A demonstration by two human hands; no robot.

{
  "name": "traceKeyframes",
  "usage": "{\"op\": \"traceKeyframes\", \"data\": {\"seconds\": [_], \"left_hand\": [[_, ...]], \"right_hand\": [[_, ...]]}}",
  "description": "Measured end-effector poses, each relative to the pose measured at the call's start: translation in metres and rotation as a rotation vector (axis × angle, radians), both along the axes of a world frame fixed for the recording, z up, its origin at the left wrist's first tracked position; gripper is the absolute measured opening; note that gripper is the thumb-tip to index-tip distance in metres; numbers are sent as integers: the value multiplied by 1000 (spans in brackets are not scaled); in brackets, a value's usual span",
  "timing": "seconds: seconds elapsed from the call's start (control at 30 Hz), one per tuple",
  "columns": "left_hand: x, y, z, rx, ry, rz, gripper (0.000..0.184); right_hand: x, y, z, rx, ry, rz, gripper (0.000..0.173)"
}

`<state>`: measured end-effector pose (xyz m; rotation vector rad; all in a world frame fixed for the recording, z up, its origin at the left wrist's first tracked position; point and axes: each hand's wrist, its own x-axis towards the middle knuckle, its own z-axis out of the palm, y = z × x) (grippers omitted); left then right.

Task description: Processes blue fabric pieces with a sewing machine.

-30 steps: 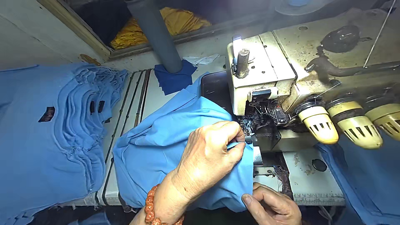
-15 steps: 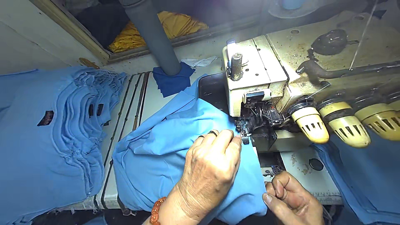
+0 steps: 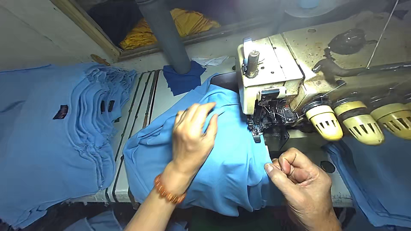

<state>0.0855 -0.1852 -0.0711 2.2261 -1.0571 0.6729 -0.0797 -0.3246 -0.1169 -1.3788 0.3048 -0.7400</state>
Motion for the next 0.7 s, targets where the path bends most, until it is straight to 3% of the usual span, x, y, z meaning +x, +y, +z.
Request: {"op": "traceKeyframes", "data": {"seconds": [0.1, 0.17, 0.23, 0.3, 0.37, 0.47, 0.57, 0.63, 0.7], "left_hand": [[-28, 81, -13, 236, 254, 274, 47], [-47, 133, -33, 360, 578, 453, 46], [-63, 163, -60, 291, 619, 559, 26], [-65, 172, -59, 49, 679, 554, 25], [-45, 174, -29, -144, 591, 503, 28], [10, 167, 40, -140, 269, 512, 34], [72, 141, 98, -55, -40, 446, 37], [99, 98, 120, -17, -44, 328, 38], [115, 60, 122, 54, 204, 224, 42]], "right_hand": [[0, 0, -1, 26, -5, 8, 22], [0, -1, -1, 57, -11, 22, 22], [0, -1, -3, 104, -13, 43, 21], [-4, 1, -4, 159, 7, 61, 21], [-17, 4, -3, 164, 79, 110, 25], [-45, 14, -4, 100, 216, 285, 29], [-58, 31, -19, 43, 226, 486, 9], [-58, 41, -27, 89, 229, 557, 8], [-55, 45, -33, 166, 250, 556, 9]]}}
